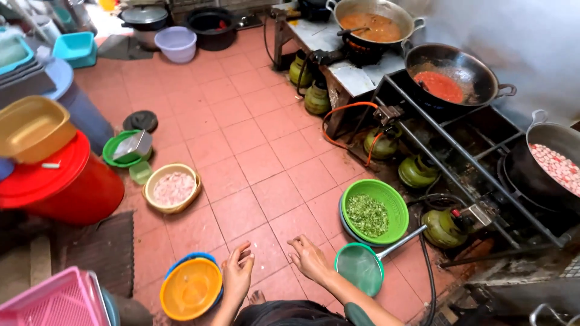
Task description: Stirring multiple large pots of food on a gas stove and then slicing mushrooms on a preparation table.
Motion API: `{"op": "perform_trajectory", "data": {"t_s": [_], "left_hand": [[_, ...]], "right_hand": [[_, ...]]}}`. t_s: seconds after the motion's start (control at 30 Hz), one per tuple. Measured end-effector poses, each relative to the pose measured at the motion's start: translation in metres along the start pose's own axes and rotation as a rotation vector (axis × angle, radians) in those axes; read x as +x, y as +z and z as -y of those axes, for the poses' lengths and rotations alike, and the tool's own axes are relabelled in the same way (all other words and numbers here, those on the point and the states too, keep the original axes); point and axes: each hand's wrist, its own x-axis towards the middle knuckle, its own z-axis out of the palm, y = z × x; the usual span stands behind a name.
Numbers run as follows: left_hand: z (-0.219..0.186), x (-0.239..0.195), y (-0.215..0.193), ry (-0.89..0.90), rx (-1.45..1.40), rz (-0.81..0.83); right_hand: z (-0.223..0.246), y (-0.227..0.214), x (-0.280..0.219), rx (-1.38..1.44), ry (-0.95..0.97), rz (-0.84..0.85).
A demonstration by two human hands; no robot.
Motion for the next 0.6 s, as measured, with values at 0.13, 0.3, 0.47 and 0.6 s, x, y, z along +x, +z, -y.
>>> {"op": "perform_trajectory", "data": {"t_s": [0.13,0.3,0.47,0.6], "left_hand": [[-0.078,0.095,0.047,0.179,-0.007,0.248],[-0.150,0.200,0.121,0.364,0.038,0.559],[-0.113,0.337,0.185,0.273,0.218,0.662],[0.022,0.449,0.190,0.220,0.384,0.516]], "right_hand": [[-0.018,-0.006,0.078,-0.051,0.000,-0.199],[-0.080,0.009,0.164,-0.051,0.306,-0.071],[-0.148,-0.032,0.262,-0.055,0.088,-0.056],[-0.190,-0.094,0.372,-0.086,0.165,0.037]]}}
